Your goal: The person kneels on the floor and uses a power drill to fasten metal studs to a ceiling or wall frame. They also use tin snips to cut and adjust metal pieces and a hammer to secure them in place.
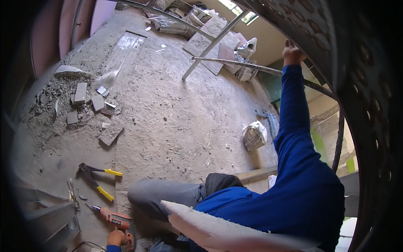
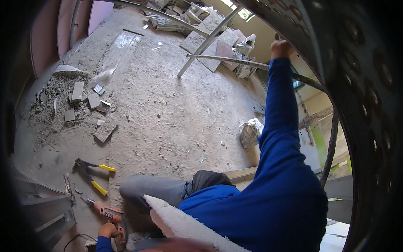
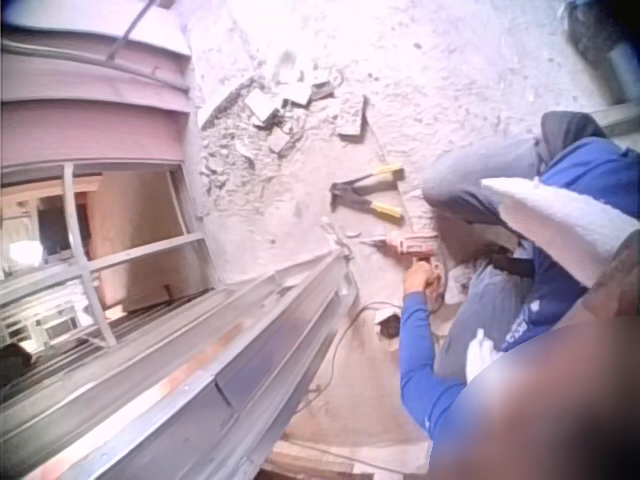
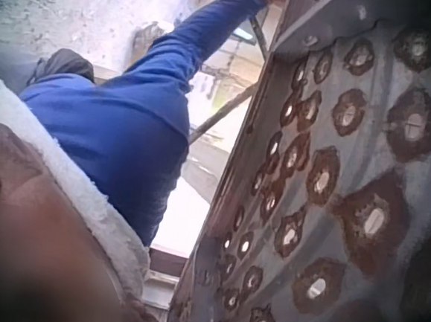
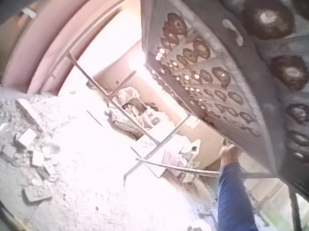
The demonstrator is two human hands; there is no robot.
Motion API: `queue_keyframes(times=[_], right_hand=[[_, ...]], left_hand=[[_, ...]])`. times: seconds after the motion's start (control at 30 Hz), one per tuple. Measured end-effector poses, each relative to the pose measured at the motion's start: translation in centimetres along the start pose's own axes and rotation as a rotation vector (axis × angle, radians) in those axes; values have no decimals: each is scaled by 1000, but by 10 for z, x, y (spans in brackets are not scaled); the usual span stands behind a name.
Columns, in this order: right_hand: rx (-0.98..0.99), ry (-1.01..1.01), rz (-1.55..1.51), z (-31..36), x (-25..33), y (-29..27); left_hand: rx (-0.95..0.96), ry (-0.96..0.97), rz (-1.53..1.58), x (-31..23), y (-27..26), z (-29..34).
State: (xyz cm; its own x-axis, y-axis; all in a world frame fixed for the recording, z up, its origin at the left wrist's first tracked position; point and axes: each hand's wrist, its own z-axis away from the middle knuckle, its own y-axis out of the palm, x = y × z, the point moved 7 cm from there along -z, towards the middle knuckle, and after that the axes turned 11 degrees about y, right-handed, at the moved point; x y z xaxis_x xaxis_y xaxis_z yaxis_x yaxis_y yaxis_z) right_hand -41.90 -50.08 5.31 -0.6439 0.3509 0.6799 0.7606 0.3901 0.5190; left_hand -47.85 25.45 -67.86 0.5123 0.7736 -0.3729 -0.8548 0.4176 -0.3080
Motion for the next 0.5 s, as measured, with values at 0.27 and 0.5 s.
queue_keyframes(times=[0.27,0.5], right_hand=[[-99,12,34,-66,17,10],[-90,-13,109,-91,27,16]], left_hand=[[-31,14,10,4,7,-12],[18,-29,-24,16,11,-22]])
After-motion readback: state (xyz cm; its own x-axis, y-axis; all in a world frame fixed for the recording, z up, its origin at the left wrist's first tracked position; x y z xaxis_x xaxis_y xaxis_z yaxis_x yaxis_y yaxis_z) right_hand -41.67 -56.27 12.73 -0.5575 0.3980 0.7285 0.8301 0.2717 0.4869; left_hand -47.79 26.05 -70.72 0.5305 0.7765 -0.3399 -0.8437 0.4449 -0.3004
